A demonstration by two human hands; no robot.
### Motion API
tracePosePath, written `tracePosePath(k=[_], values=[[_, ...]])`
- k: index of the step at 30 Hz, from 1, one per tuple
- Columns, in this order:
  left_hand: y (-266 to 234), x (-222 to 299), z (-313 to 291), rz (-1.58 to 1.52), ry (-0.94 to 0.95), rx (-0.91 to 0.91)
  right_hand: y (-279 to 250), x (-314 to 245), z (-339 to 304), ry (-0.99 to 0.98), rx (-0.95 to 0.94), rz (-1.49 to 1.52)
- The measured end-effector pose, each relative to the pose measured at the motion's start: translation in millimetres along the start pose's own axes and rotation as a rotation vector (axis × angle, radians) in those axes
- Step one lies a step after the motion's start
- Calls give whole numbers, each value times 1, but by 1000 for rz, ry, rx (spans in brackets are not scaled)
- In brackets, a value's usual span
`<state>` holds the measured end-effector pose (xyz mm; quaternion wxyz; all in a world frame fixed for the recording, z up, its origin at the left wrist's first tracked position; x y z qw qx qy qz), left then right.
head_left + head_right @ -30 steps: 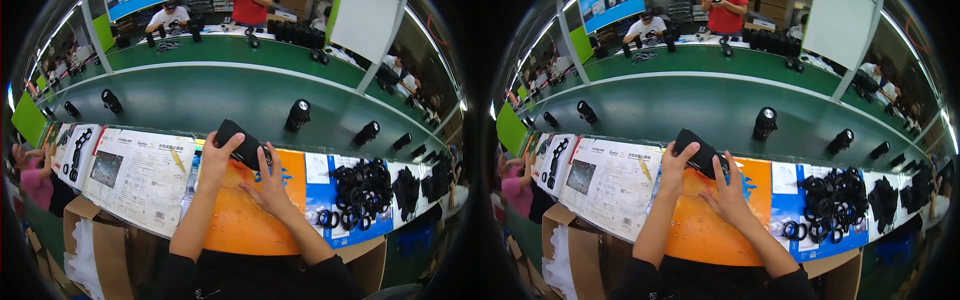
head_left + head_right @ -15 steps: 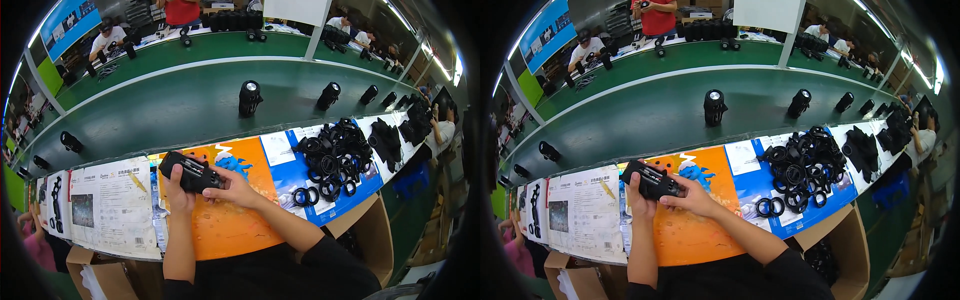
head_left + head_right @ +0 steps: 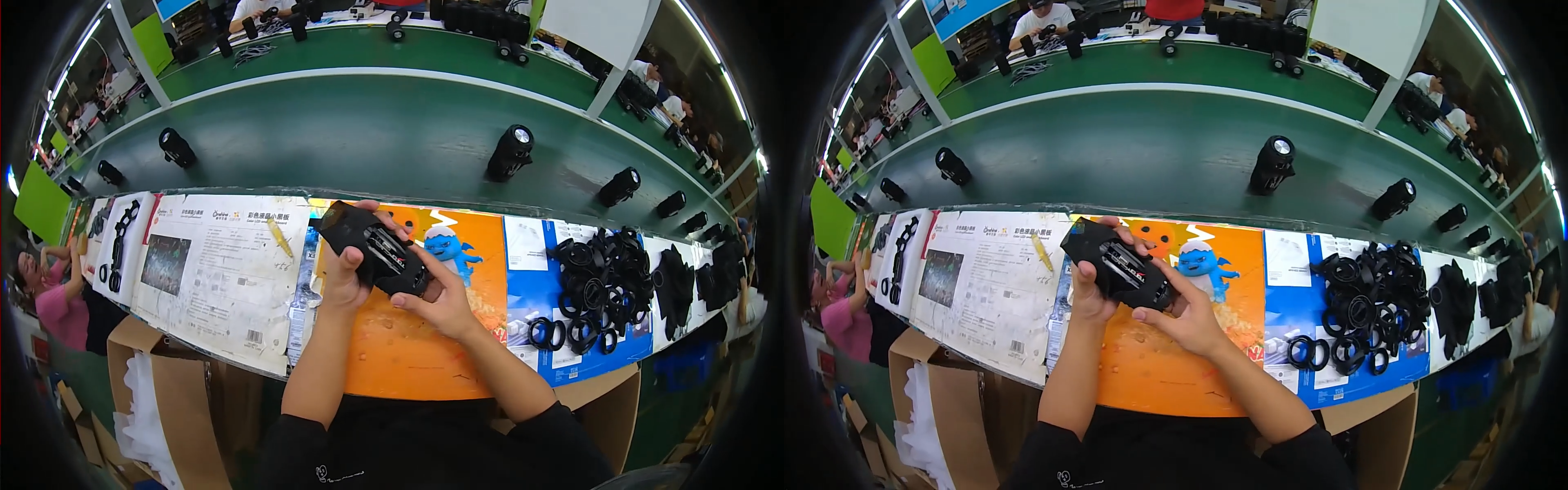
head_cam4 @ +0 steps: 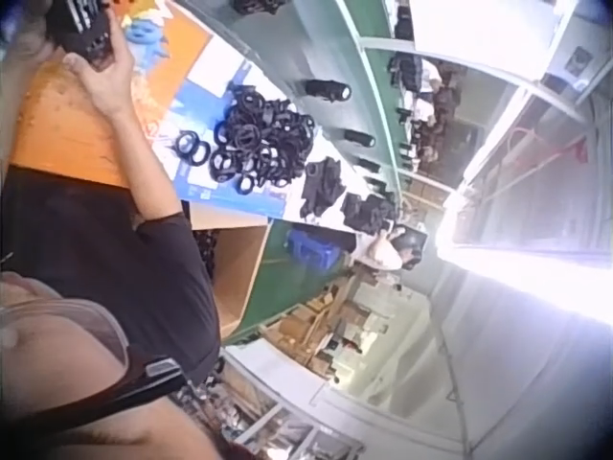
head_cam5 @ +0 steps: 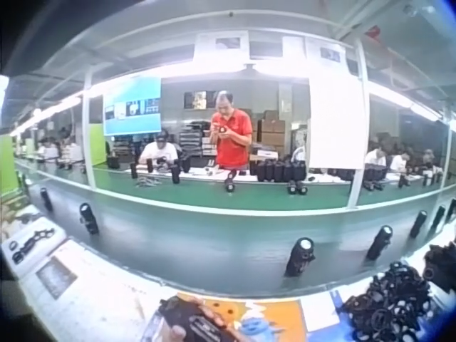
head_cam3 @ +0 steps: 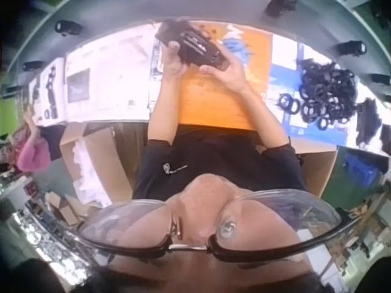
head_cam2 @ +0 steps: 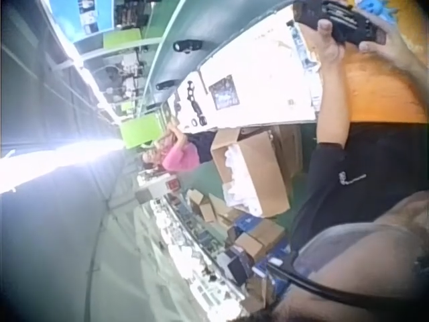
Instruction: The person assembles electronic components and rubber rings into a black plastic casing by hand, taking the components from a cardboard box with foam packaging.
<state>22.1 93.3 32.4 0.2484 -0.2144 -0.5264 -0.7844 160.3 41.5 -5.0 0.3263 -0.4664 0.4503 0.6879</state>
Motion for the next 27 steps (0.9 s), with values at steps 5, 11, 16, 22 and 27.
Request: tracePosePath(k=[5,11,16,22,27], values=[[6,0,-2,58,-30,2,0,6,-3,1,3,32],[8,-9,-4,31,-47,-25,3,0,-1,3,-13,94],[8,-12,-5,-26,-74,-54,8,-6,1,-71,-6,38],[11,-14,-6,4,-57,-81,5,-5,-3,-68,6,54],[6,-29,-6,-49,-92,-88,-1,-1,-3,-91,41,-29]])
Point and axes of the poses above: each hand's wrist, its own z-axis towards the middle knuckle, its own y-axis out of the palm, x = y × z, the point moved 10 cm from there along z, towards the middle knuckle, and after that the axes turned 2 degrees about z, right-handed, at the moved point
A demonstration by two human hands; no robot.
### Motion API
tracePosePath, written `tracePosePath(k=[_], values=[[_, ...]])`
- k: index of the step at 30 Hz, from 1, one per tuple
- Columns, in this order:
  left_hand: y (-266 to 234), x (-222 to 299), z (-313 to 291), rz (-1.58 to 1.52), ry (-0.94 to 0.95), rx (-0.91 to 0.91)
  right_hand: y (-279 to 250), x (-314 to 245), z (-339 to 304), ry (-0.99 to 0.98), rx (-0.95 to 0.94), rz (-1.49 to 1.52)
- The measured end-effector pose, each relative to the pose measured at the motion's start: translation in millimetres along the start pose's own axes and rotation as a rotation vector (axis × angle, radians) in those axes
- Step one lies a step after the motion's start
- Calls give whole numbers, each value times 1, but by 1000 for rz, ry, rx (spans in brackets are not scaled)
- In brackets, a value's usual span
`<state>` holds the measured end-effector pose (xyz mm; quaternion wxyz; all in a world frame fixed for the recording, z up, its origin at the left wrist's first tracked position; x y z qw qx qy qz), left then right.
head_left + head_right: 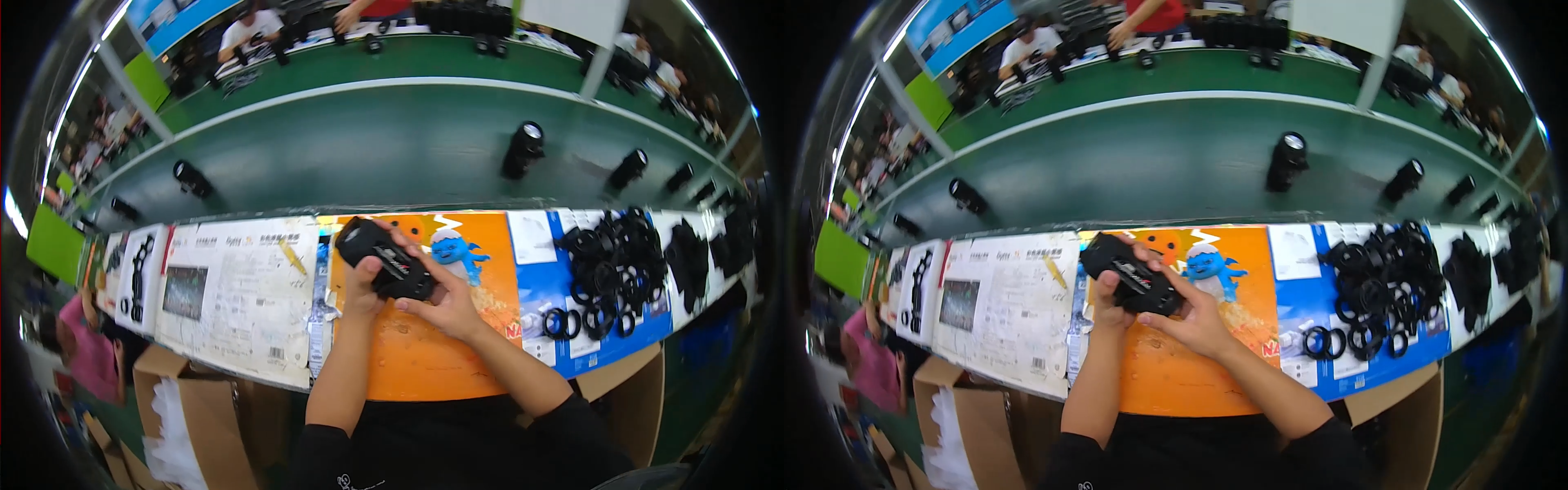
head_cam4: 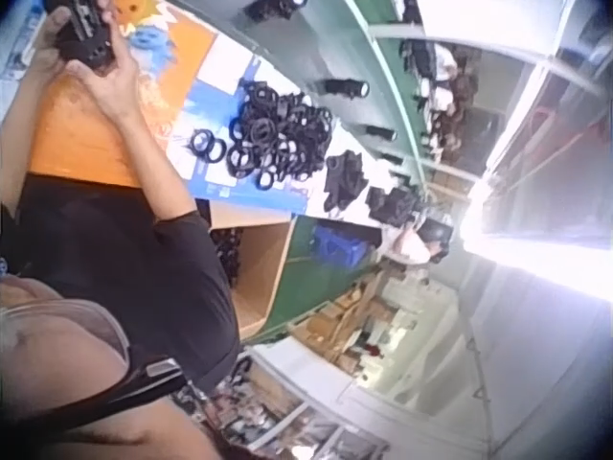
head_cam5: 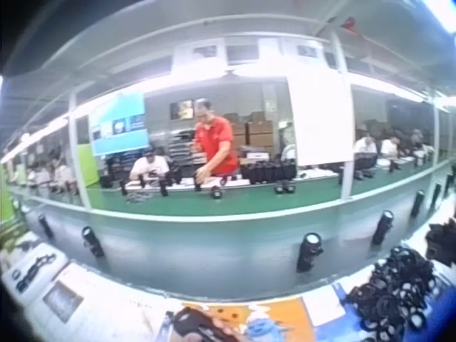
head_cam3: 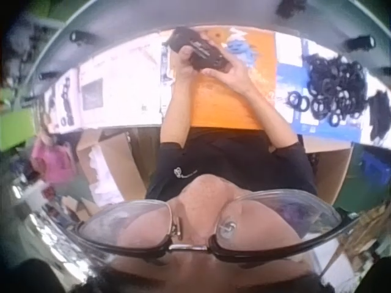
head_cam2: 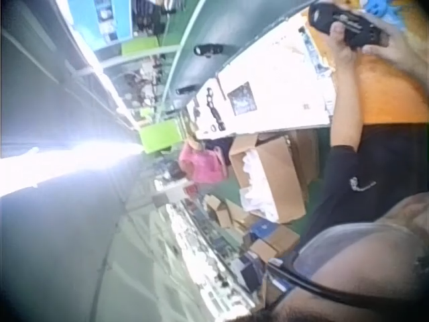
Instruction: The person assembles electronic components and rubber rings into a black plastic casing by hand, taking the components from a cardboard box with foam packaging.
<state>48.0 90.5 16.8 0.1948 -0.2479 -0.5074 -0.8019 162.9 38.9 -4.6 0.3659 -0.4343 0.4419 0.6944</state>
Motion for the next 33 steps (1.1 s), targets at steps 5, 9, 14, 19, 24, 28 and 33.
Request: tracePosePath(k=[5,9,14,19,24,28,33], values=[[-19,2,-3,78,-15,29,-1,-3,1,68,38,-97],[-15,2,3,67,-31,57,-11,-44,3,-39,-87,-673],[-23,-12,2,289,-106,129,-107,-114,-12,-170,158,-1103],[-15,-19,4,404,-147,136,-215,-191,-36,-77,579,-1906],[-22,-19,2,476,-198,92,-249,-173,-32,256,620,-2108],[-17,-16,4,436,-139,44,-253,-147,-7,196,486,-2101],[-24,-15,7,428,-146,80,-195,-97,18,237,349,-1773]])
Point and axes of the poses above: each hand's wrist, its own z-axis towards the middle knuckle, its own y-axis out of the palm, x = y × z, the point moved 10 cm from there along z, towards the middle knuckle, and after that the axes turned 2 degrees about z, right-handed, at the moved point
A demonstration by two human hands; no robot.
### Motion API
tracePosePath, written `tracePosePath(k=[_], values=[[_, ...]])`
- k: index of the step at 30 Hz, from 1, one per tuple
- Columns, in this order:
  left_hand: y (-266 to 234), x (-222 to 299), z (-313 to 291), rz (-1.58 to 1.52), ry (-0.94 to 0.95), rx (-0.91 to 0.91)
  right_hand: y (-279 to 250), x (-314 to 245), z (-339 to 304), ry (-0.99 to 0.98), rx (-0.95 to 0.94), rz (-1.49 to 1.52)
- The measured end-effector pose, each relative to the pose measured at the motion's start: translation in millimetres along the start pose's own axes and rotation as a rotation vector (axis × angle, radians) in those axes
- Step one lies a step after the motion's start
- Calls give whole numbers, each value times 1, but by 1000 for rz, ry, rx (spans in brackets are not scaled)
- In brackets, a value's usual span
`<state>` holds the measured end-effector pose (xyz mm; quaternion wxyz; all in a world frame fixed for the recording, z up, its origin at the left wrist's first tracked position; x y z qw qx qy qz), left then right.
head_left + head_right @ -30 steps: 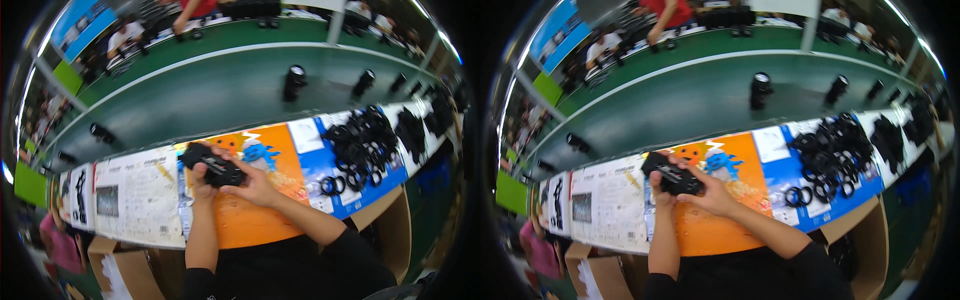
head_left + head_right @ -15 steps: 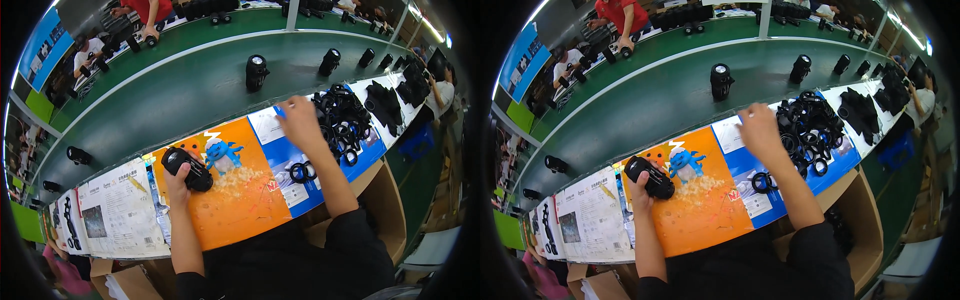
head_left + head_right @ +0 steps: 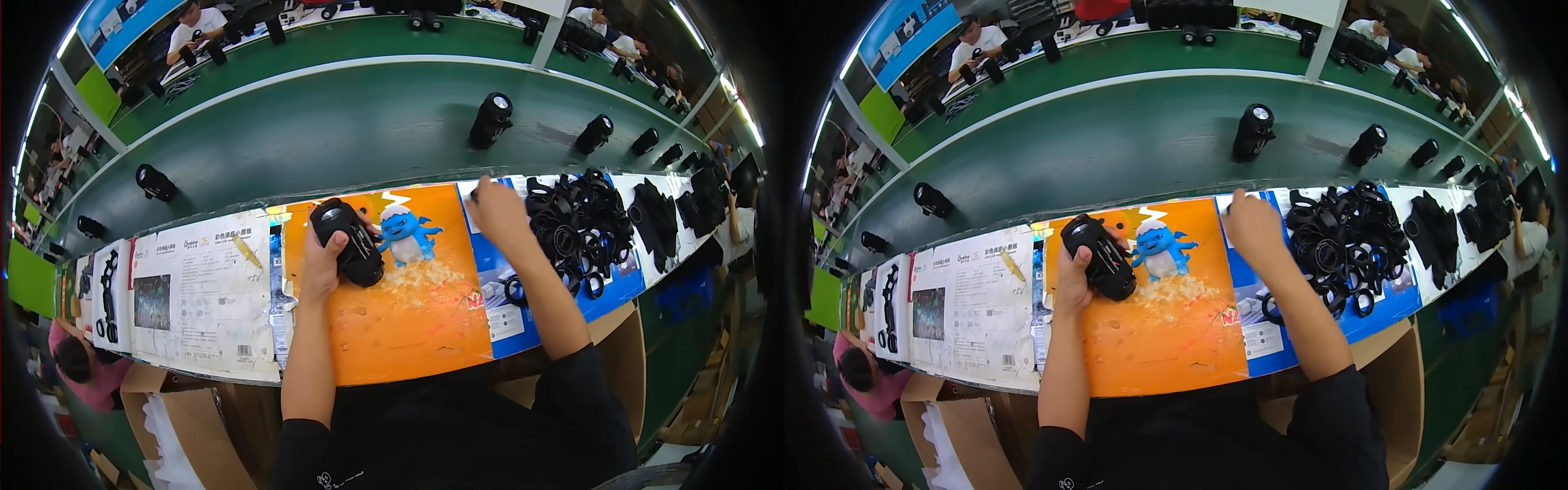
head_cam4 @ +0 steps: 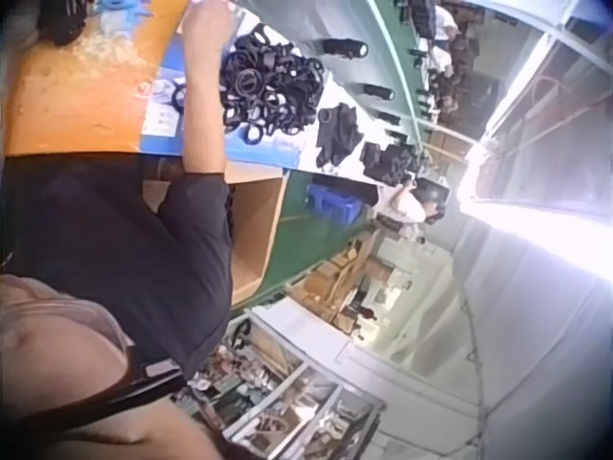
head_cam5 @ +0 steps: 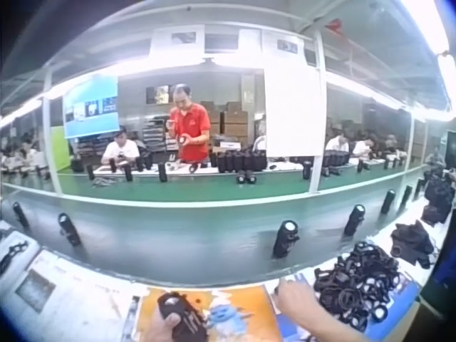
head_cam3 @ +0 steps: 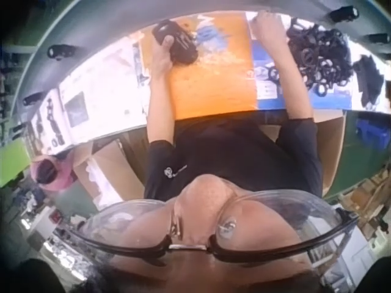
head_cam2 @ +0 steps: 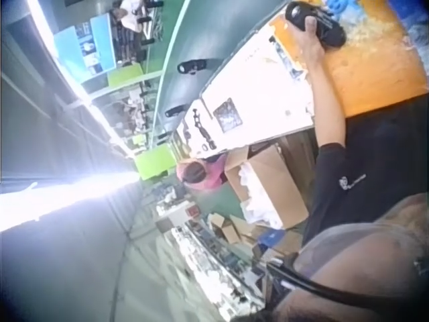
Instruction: The person assembles electronic components and rubber rings into a black plastic casing by hand, taking the components from a cardboard box with foam packaging.
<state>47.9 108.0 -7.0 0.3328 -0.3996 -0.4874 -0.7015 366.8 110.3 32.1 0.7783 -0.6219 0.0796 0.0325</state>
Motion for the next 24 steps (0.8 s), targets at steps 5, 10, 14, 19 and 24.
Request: tracePosePath(k=[5,10,14,19,24], values=[[-5,2,-5,-20,-67,47,8,-33,11,-110,-143,515],[-3,-1,-4,-89,-92,-11,-15,-27,1,-472,-154,349],[1,-9,-2,-197,-114,-58,11,-12,-1,-254,-353,404],[-3,-10,-3,-186,-122,-43,2,-33,-6,-350,-111,388],[10,-1,-4,-21,-71,-88,0,-54,-2,-372,-160,680]])
Point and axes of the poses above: each hand's wrist, its own z-axis towards the middle knuckle, its own y-axis out of the palm, x = y × z, the point moved 10 cm from there along z, towards the middle knuckle, and after that the axes turned 2 degrees about z, right-handed, at the moved point
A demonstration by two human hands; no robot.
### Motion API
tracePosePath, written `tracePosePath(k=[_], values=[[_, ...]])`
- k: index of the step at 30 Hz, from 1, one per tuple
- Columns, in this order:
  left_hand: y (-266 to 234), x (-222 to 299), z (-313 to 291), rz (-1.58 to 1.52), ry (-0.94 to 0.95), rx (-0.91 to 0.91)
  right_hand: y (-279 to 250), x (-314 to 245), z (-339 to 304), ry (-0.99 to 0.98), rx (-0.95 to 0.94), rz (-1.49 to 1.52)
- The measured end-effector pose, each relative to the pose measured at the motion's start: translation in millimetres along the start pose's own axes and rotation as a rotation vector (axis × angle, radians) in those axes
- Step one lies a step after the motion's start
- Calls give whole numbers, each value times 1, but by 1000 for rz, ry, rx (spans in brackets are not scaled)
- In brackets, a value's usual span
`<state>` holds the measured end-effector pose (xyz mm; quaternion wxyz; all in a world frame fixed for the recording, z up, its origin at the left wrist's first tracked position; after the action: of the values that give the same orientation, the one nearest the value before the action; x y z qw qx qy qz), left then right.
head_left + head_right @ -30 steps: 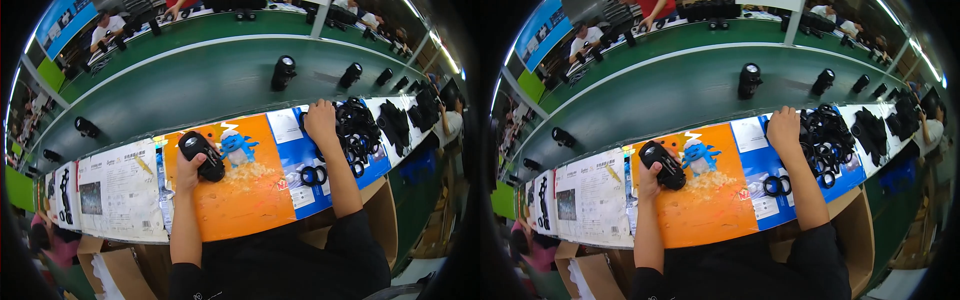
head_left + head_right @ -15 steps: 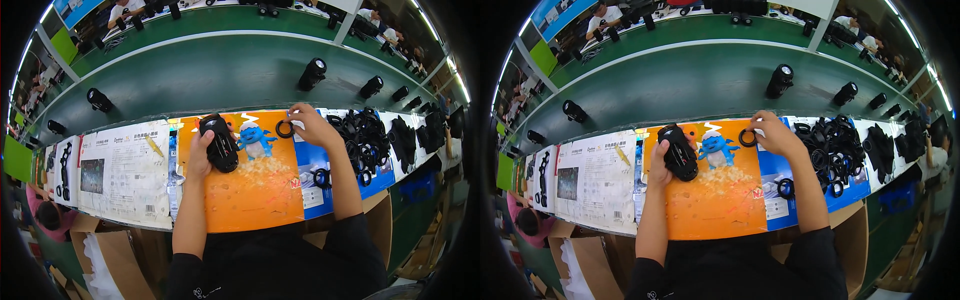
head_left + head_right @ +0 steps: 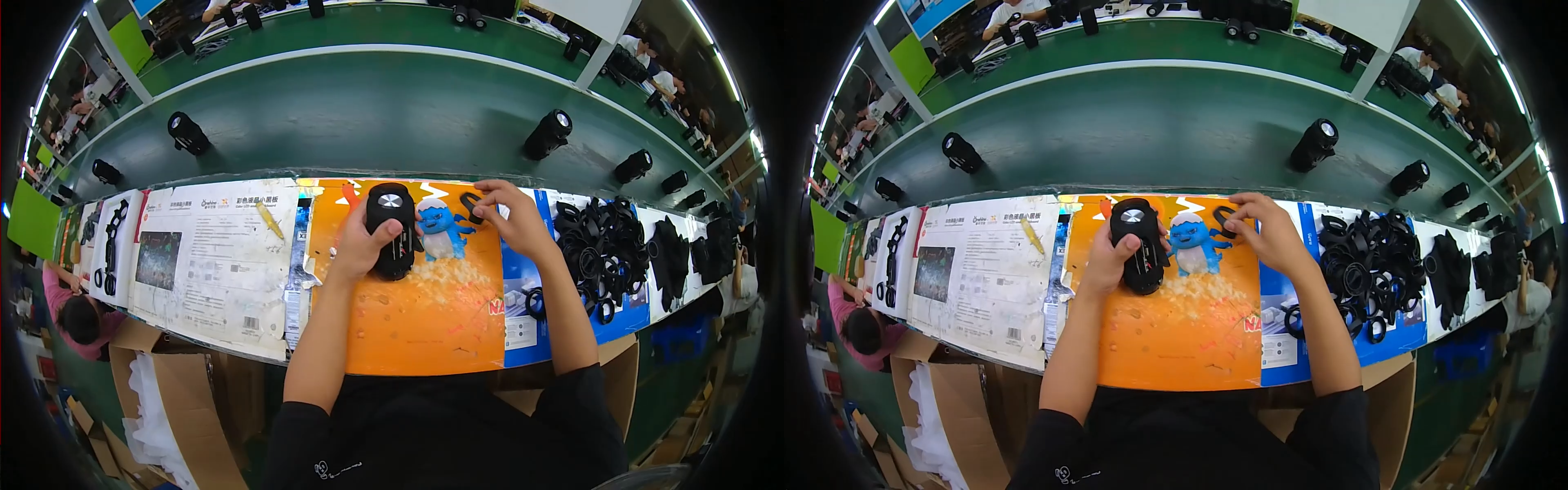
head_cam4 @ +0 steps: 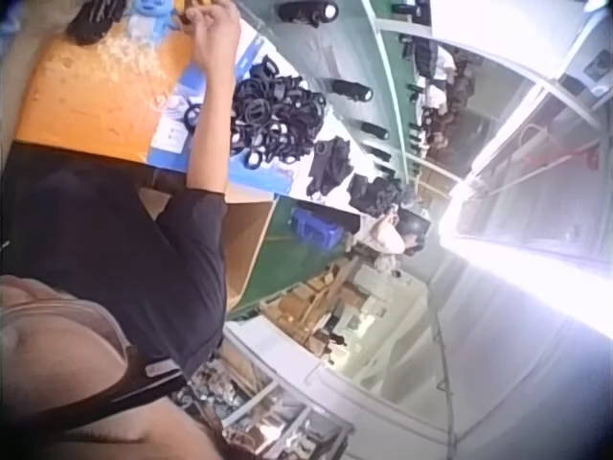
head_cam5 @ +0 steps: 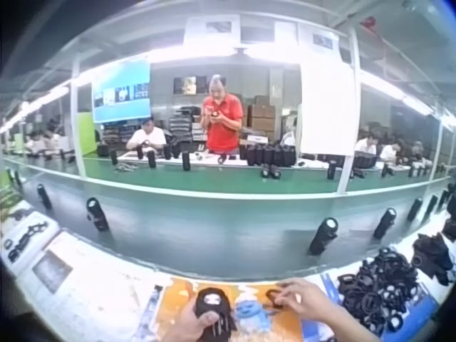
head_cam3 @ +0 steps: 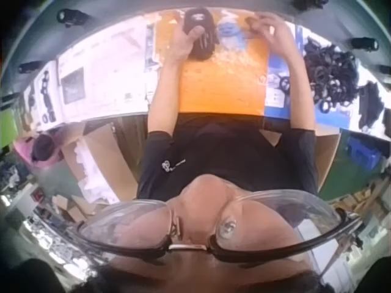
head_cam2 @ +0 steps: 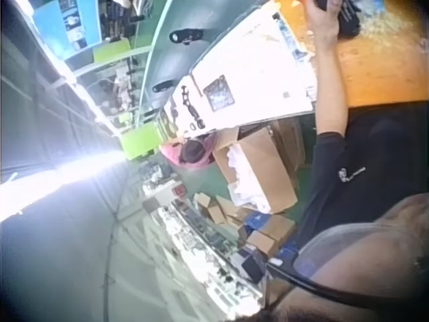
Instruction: The person assembles electronic components and rubber rings into a black plastic casing by hand, taking the components from a cardboard box with foam packaging.
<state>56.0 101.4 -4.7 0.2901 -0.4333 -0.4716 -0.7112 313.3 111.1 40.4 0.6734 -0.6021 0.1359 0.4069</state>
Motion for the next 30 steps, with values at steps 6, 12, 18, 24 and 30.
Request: tracePosePath(k=[6,12,18,24,30], values=[[3,-6,-8,192,-63,-12,18,-76,48,48,-146,671],[14,-4,-7,265,-98,10,32,-113,57,41,-420,609],[10,-2,-11,296,-132,30,27,-139,54,-113,-412,259],[10,2,-10,373,-113,21,25,-153,47,-270,-348,119],[13,5,-7,340,-57,16,26,-156,44,-391,-350,105]])
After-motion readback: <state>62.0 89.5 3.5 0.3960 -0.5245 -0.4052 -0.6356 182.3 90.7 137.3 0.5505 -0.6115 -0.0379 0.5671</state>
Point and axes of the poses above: each hand's wrist, its own z-axis towards the middle knuckle, its own y-axis out of the palm, x = y × z, the point moved 10 cm from there along z, towards the middle knuckle, and after that the axes turned 2 degrees about z, right-handed, at the moved point
